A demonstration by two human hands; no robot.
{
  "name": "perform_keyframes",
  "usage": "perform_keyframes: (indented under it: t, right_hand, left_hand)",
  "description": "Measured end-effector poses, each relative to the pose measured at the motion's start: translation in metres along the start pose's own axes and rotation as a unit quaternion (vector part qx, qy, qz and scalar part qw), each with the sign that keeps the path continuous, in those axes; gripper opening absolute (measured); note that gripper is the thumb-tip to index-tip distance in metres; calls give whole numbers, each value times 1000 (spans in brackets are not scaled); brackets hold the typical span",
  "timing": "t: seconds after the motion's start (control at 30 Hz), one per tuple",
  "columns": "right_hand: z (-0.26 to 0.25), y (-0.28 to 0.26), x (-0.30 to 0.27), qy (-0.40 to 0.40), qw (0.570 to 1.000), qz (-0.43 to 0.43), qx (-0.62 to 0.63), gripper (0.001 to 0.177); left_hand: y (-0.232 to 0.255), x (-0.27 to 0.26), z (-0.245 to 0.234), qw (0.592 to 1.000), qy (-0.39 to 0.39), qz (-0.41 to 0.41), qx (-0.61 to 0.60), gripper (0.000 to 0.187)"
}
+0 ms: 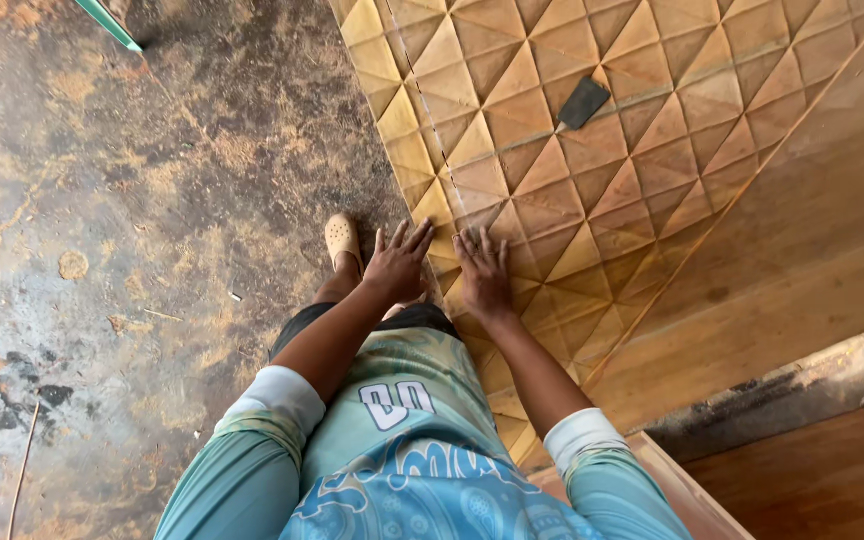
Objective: The person sands a large wooden board with a geometric triangular pattern using a sanding block. They move the block back and forth across the surface, focusing on smoothing the edges and the textured pattern. The person works methodically across the board, occasionally shifting position to reach different areas.
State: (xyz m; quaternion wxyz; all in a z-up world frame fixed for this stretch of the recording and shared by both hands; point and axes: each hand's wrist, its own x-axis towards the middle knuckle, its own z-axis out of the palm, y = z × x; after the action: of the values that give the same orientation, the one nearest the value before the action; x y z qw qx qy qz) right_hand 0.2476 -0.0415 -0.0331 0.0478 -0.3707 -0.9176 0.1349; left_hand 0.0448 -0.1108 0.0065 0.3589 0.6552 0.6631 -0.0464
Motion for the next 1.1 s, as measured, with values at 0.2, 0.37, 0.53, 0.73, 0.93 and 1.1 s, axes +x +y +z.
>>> perform_keyframes:
  t: [0.2, 0.37, 0.53, 0.73, 0.93, 1.1]
  right_hand:
    - [7, -23, -12, 13, 997, 75, -18, 69]
    - [-3, -35, 4, 27, 992, 118, -31, 69]
    - [1, -36, 0, 55, 990, 129, 28, 76]
    - [19, -31, -15, 77, 976, 194, -61, 58]
    - [11, -35, 5, 84, 974, 208, -41, 61]
    - [28, -59, 10, 112, 943, 311, -40, 62]
  left_hand:
    - [-3, 2, 11, 999, -25, 6, 33, 101]
    - [-4, 9, 3, 999, -41, 4, 34, 101]
    - [-2, 1, 2, 999, -6, 19, 45, 100]
    - [-4, -4, 1, 998, -15, 26, 57, 100]
    - [-17, 0, -4, 994, 23, 74, 73, 93]
    - [-37, -3, 1, 987, 29, 138, 76, 94]
